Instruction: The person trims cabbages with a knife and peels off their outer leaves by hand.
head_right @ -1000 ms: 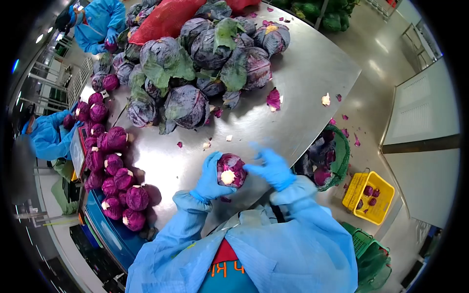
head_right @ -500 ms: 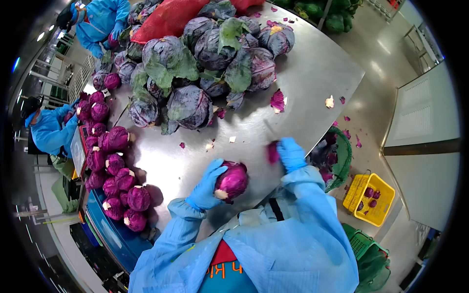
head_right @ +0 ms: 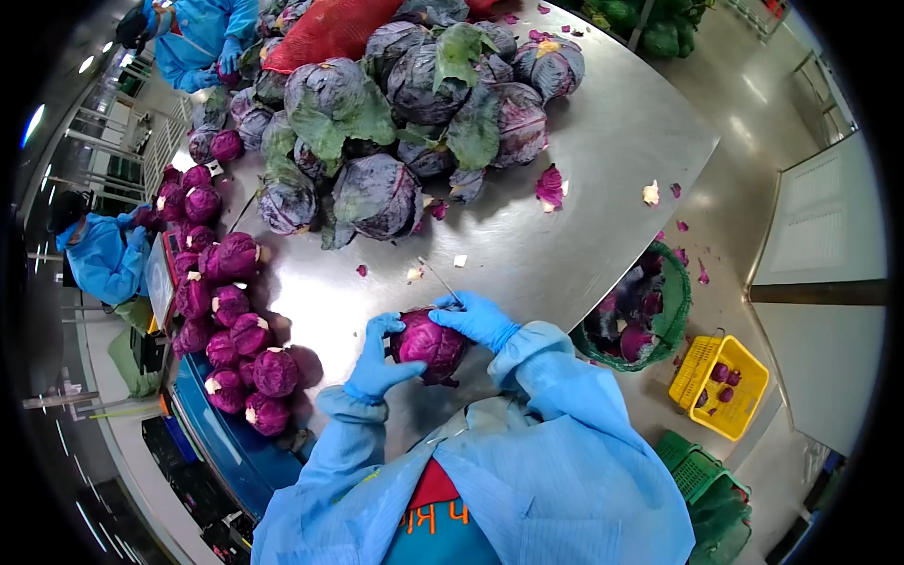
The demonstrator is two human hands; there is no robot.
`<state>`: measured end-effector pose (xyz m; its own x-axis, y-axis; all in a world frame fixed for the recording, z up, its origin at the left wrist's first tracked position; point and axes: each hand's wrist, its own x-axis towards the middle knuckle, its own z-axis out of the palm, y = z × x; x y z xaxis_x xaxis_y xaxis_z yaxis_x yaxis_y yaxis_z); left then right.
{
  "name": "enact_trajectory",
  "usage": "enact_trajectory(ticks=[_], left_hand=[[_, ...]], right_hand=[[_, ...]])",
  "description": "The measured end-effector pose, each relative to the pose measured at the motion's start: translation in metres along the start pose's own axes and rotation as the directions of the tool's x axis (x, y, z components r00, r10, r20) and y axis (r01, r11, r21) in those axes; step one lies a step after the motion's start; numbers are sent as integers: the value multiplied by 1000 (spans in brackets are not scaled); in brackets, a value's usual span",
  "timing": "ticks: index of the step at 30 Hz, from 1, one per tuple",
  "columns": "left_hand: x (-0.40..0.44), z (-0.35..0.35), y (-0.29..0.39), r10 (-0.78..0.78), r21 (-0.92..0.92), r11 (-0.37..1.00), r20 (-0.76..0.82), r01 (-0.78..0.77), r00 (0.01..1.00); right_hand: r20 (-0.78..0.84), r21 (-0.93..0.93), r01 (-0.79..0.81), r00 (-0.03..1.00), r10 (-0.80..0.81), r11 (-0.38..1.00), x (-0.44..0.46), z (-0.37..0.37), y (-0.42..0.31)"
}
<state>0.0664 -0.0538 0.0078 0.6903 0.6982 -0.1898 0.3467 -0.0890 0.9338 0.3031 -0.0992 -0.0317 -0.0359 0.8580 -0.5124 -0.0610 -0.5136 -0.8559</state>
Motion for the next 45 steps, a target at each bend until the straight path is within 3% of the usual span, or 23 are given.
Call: enact_trajectory(ticks=[2, 3, 6, 7, 9, 12, 15, 18, 21, 24, 28, 31, 34, 37, 40, 41, 45], left_hand=[[8, 16, 4, -71, 145, 986, -119, 88, 990], [9, 19, 6, -91, 115, 987, -141, 108, 986], [14, 22, -4, -81, -97, 993, -140, 68, 987], [13, 21, 5, -176, -302, 942, -76, 146, 981], [14, 16, 1, -175, -343, 926, -29, 155, 984], [13, 8, -13, -131, -239, 963, 1, 127, 991], [11, 9, -14, -93, -149, 984, 15, 94, 996], [12, 9, -13, -45, -119, 992, 44, 50, 998], [10, 10, -13, -62, -166, 984, 30, 66, 998], [10, 10, -8, -79, -187, 979, 32, 84, 996], [10, 9, -8, -145, -295, 942, 73, 160, 987], [12, 5, -9, -25, -231, 972, 83, 44, 996], [7, 2, -10, 32, -188, 982, 67, -19, 997], [3, 3, -12, -12, -309, 951, 31, 21, 999], [6, 15, -12, -185, -564, 802, 83, 199, 979], [5, 25, -7, -297, -700, 645, 137, 305, 945], [11, 61, -6, -341, -834, 428, 208, 348, 917]], right_hand=[[19, -66, 15, 1000, -13, 998, 2, -1, -8], [7, -211, 124, 992, -125, 970, 5, -2, -7], [23, -290, 238, 970, -242, 927, 4, -4, -7], [3, -192, 177, 984, -180, 965, 5, -4, -2], [-4, 13, 58, 998, -58, 998, 13, 0, 7], [27, 144, 98, 994, -103, 985, 9, 2, 9], [-43, -363, 235, 962, -268, 902, 11, -6, 8], [-52, -303, 142, 985, -165, 942, 18, -20, 16], [312, -369, 289, 934, -175, 883, -9, -30, -24], [376, -266, 368, 890, -256, 891, -2, -34, -10], [457, -406, 468, 848, -269, 785, -1, -38, -25], [410, -533, 530, 844, -347, 659, -2, -32, -17], [162, -228, 265, 959, -232, 937, -13, -22, -11], [-120, 62, 137, 984, -129, 989, -3, -17, 41], [-310, -136, 73, 944, -112, 988, -15, -23, 60], [-359, -145, 112, 920, -158, 983, -20, -28, 64], [-458, 296, -27, 873, 166, 955, -49, -39, 39]])
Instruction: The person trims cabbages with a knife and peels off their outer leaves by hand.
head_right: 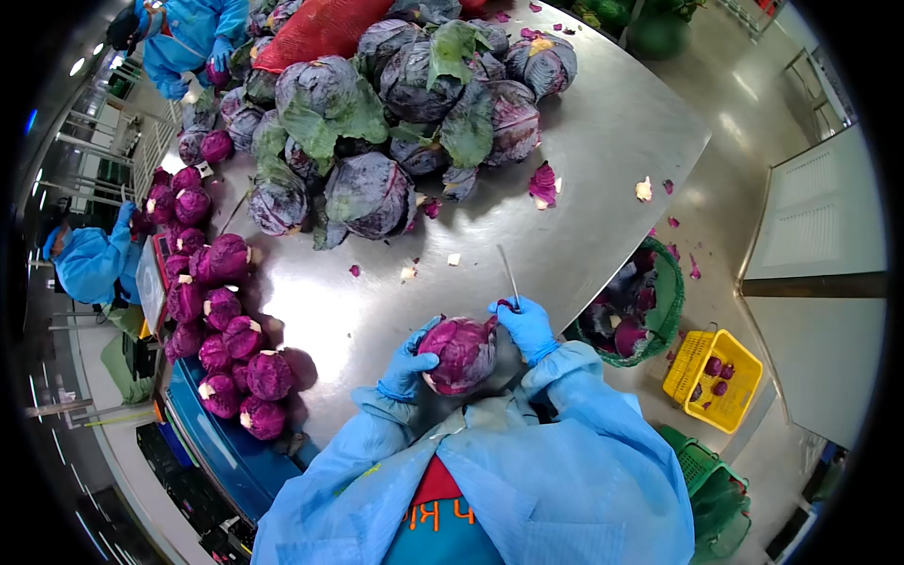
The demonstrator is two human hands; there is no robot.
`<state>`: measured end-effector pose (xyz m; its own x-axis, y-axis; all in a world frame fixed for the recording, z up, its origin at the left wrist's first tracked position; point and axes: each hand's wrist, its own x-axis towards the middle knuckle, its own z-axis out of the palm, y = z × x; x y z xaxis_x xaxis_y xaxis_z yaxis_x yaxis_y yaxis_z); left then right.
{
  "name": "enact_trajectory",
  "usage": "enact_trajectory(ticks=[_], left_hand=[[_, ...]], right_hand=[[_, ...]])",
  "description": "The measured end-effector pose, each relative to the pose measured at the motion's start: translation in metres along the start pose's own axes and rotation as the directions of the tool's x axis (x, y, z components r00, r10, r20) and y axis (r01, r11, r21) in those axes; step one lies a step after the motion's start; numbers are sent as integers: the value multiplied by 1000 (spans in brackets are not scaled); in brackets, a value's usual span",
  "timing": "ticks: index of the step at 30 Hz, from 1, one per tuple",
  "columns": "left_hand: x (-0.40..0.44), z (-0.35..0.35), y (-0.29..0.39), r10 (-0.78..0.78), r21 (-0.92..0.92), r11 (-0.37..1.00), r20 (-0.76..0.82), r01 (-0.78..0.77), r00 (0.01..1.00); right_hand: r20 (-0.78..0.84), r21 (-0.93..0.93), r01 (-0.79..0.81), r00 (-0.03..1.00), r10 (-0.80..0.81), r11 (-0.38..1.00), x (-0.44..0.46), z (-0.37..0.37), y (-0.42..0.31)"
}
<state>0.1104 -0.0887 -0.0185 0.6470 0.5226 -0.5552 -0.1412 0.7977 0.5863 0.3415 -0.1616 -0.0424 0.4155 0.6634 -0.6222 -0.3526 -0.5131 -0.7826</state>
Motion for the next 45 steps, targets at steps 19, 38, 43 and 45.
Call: enact_trajectory(ticks=[19, 38, 43, 45], left_hand=[[5, 35, 2, 686, 898, 383, -120, -216, 718], [37, 79, 53, 319, 959, -277, 153, -63, 935], [39, 71, 47, 481, 982, -112, 186, -151, 856], [40, 74, 50, 411, 965, -198, 242, -173, 879]], right_hand=[[-396, 368, 245, 914, -87, 897, 9, -106, 6], [766, -349, 834, 517, -382, 429, 24, 13, -86], [698, -349, 808, 562, -443, 475, 17, 11, -79], [679, -382, 782, 599, -425, 492, 14, 12, -79]])
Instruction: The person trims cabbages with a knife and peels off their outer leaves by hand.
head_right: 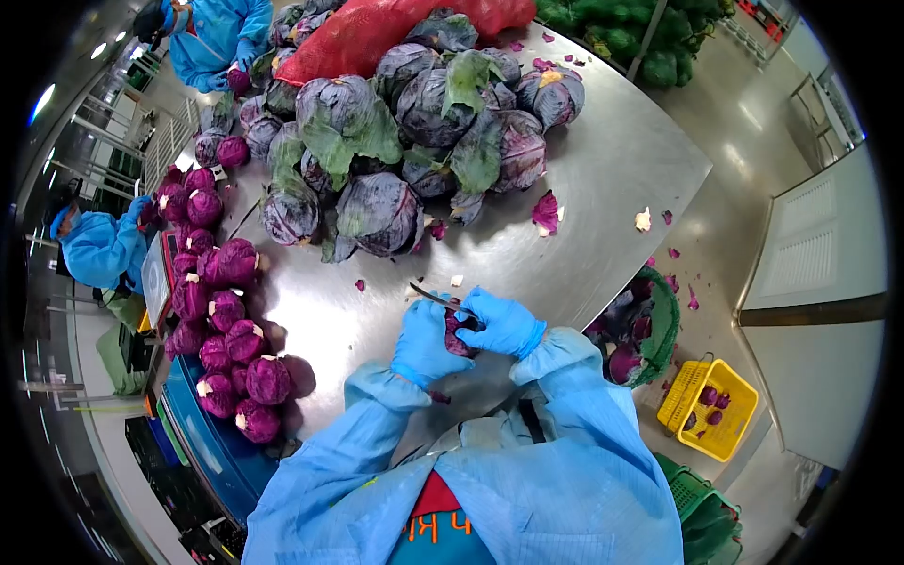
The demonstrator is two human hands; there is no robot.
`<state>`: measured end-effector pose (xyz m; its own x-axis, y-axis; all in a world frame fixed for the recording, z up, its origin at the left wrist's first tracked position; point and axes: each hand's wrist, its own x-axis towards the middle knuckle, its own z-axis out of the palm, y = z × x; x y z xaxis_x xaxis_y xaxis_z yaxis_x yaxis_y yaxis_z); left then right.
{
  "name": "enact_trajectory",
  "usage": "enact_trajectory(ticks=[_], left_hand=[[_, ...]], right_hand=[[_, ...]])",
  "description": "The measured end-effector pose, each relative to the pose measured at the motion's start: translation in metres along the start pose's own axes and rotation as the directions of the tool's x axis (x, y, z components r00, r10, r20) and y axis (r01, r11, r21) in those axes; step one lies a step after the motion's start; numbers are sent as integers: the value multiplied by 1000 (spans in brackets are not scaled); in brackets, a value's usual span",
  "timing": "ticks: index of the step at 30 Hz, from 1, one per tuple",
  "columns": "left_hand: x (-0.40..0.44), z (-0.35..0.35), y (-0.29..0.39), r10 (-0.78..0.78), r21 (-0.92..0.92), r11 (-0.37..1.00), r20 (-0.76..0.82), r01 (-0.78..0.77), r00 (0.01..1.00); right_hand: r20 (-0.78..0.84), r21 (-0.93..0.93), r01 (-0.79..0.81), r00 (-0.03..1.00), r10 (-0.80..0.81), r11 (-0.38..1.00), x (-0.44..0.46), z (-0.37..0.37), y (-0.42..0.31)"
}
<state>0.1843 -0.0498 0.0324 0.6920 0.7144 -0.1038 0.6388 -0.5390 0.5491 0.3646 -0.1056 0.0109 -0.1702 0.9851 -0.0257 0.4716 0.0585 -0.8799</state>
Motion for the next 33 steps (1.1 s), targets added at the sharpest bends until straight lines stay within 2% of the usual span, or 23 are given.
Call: enact_trajectory(ticks=[2, 4, 5, 7, 8, 10, 13, 14, 16, 17, 19, 20, 22, 25, 26, 28, 31, 33], left_hand=[[4, -3, 2, 83, 82, 993, 19, -84, 996], [7, -3, 3, 185, 179, 967, -7, -181, 983], [6, -2, 2, 186, 195, 965, -44, -175, 981], [4, 2, 1, 186, 222, 962, -122, -156, 975], [5, 2, 1, 156, 207, 968, -61, -140, 986], [10, -7, 6, 101, 182, 977, 63, -111, 993], [7, 4, -2, -31, 83, 996, 18, 29, 999], [7, 6, -2, -35, 90, 995, 54, 30, 998], [11, 0, 4, -44, 108, 994, 128, 31, 991], [12, -5, 7, 10, 154, 987, 143, -32, 990], [14, -12, 11, 116, 242, 957, 181, -158, 977], [14, -11, 10, 145, 245, 954, 138, -176, 980], [14, -6, 6, 201, 252, 945, 50, -208, 978], [14, 0, 2, 70, 145, 986, 91, -82, 993], [12, 3, 1, 18, 137, 990, 55, -26, 998], [7, 4, 1, -84, 115, 990, -14, 85, 996], [14, -9, 9, 47, 187, 980, 139, -73, 989], [13, -8, 6, 109, 226, 966, 85, -125, 990]], right_hand=[[-5, -69, -12, 1000, 11, 998, 1, 0, -2], [66, -159, -21, 997, 31, 987, 3, -4, -6], [102, -205, -23, 994, 45, 979, 2, -6, -8], [91, -118, -88, 991, 99, 989, -2, -10, -13], [89, -75, -119, 988, 126, 990, -4, -11, -13], [58, -17, -44, 997, 45, 999, -5, -12, -10], [-11, 51, 98, 995, -98, 994, -3, -11, 4], [-38, 71, 151, 988, -148, 986, -2, -11, 7], [67, 15, 49, 997, -50, 999, 2, -15, 0], [115, -18, 1, 993, 2, 1000, 3, -17, -2], [151, -54, 51, 988, -42, 997, 4, -16, 6], [169, -72, 77, 983, -64, 994, 4, -16, 9], [156, -45, 7, 988, 0, 999, 2, -16, 5], [69, -20, -24, 997, 25, 1000, -2, -15, 3], [25, -14, -20, 999, 21, 1000, -3, -14, 3], [68, -64, -66, 995, 71, 996, -1, -18, -1], [99, -94, -62, 993, 72, 994, 2, -20, 0], [109, -90, -44, 993, 54, 995, 2, -20, 2]])
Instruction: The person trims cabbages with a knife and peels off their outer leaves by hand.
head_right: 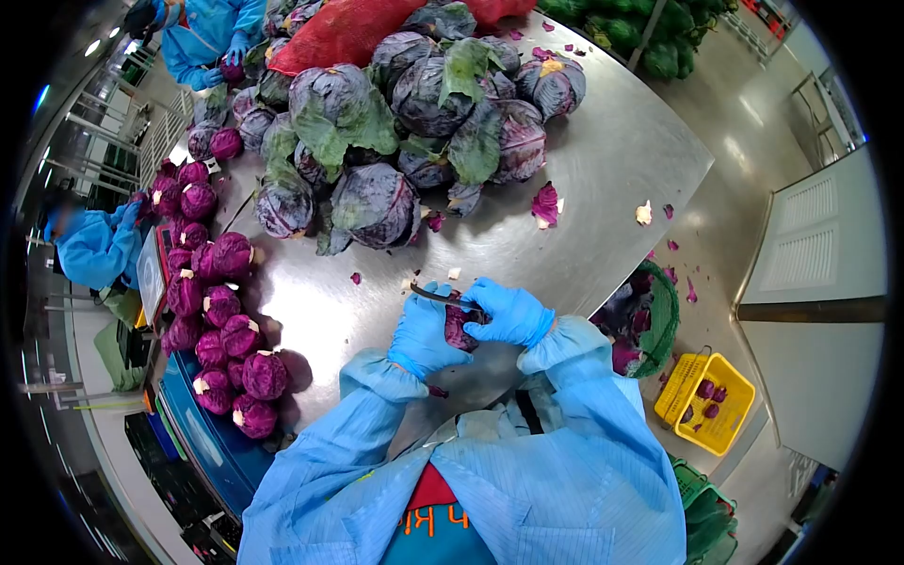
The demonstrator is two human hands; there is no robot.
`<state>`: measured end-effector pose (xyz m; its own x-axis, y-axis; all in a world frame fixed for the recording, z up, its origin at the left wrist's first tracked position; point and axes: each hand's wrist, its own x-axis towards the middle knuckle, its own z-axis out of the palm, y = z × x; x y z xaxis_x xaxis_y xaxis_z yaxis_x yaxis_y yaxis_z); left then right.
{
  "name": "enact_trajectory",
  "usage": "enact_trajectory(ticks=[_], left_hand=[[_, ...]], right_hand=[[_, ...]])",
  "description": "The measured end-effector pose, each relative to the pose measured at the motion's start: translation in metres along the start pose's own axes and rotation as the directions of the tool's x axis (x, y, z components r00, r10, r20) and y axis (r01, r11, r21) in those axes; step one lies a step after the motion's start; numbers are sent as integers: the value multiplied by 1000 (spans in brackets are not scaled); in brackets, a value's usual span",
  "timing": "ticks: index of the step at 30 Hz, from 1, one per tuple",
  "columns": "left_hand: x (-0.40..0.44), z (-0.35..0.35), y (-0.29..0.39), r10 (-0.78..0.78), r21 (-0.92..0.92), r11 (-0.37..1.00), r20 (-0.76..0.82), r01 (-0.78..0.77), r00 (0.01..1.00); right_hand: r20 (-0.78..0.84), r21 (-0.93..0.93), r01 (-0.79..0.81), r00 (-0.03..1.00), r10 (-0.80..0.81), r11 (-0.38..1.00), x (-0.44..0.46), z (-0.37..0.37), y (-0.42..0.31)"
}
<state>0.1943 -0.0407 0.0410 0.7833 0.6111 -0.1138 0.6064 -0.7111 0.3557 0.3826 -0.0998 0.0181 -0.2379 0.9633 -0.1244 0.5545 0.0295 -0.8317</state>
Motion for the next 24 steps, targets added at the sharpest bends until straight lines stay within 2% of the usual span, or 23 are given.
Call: enact_trajectory(ticks=[4, 7, 10, 13, 16, 19, 24], left_hand=[[-1, 14, -5, 18, 18, 1000, -40, -17, 999], [0, 21, -9, -6, -33, 999, -13, 5, 1000], [0, 15, -6, 33, 36, 999, -33, -32, 999], [-3, 29, -10, -5, 7, 1000, -107, 6, 994], [-2, 28, -11, -107, -93, 990, -7, 106, 994], [3, 0, -2, -13, 0, 1000, 107, 13, 994], [3, 0, -4, 23, -4, 1000, 87, -23, 996]], right_hand=[[27, 39, 14, 1000, -15, 999, 2, -1, 1], [64, 46, 54, 996, -57, 998, 4, -5, 5], [112, 81, 63, 991, -72, 995, 6, -11, 5], [136, 119, 58, 988, -74, 991, 8, -14, 7], [115, 161, 57, 990, -76, 985, 8, -14, 6], [99, 186, 101, 988, -121, 977, 8, -13, 9], [79, 149, 188, 976, -201, 971, 10, -11, 14]])
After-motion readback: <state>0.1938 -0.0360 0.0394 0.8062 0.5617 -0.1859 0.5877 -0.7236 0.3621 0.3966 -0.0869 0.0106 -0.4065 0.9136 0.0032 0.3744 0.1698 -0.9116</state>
